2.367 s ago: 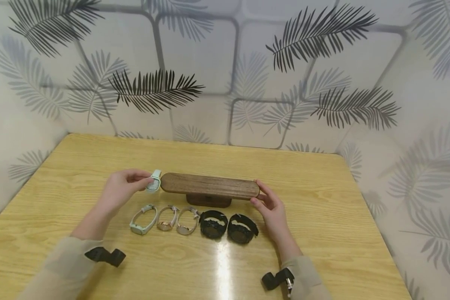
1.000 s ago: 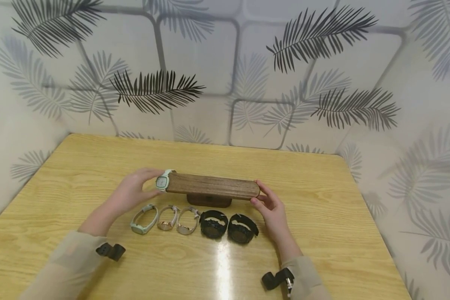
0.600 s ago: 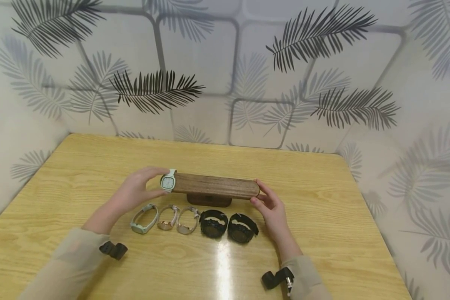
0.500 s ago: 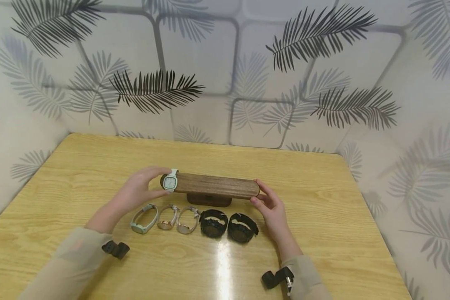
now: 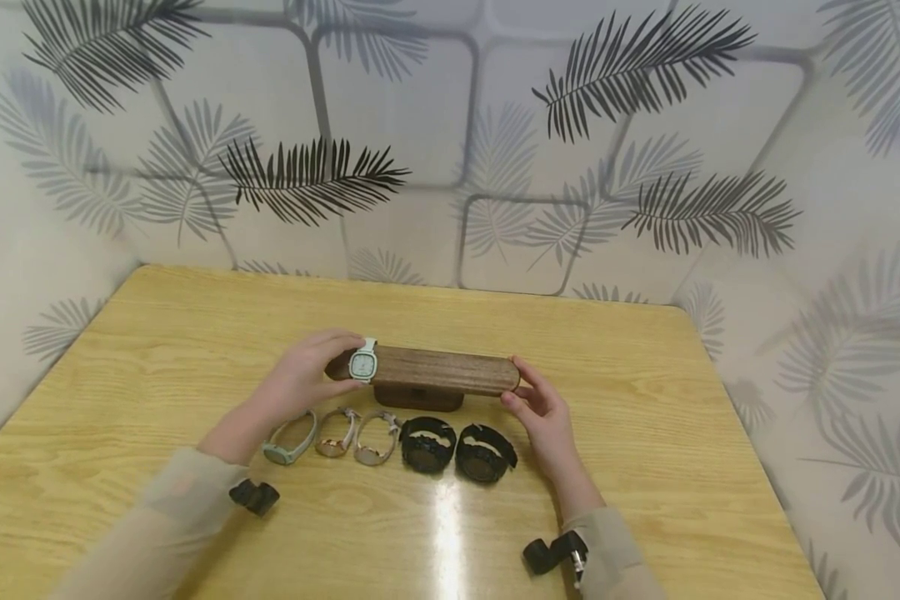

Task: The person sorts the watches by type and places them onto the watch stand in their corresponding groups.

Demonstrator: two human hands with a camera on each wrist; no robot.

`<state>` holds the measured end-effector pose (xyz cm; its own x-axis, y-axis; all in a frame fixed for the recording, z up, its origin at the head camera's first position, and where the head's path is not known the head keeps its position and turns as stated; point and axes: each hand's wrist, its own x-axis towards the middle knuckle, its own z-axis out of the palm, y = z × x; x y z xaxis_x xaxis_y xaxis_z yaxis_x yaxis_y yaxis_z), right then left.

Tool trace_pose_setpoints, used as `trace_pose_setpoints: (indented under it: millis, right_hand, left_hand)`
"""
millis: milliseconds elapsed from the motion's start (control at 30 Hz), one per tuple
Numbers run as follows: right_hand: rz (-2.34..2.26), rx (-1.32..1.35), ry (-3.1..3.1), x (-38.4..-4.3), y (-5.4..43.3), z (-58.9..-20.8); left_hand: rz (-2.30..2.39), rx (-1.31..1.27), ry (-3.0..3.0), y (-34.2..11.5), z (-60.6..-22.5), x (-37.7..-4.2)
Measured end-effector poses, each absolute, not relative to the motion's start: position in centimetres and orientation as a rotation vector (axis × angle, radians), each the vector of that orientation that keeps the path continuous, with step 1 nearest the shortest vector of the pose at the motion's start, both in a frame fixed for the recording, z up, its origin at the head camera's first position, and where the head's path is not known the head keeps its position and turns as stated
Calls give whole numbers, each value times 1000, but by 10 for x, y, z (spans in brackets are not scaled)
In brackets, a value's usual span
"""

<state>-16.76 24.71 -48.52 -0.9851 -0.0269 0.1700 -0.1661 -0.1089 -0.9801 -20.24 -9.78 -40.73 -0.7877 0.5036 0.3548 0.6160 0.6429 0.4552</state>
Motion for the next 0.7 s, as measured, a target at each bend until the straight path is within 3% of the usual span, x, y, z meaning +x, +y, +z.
trace_pose_setpoints:
  millis: [700]
  right_hand:
    - [2221,223,-2087,-167,248,-484]
  left_hand:
    - [-636,-961,-2691,-53,-407,-201]
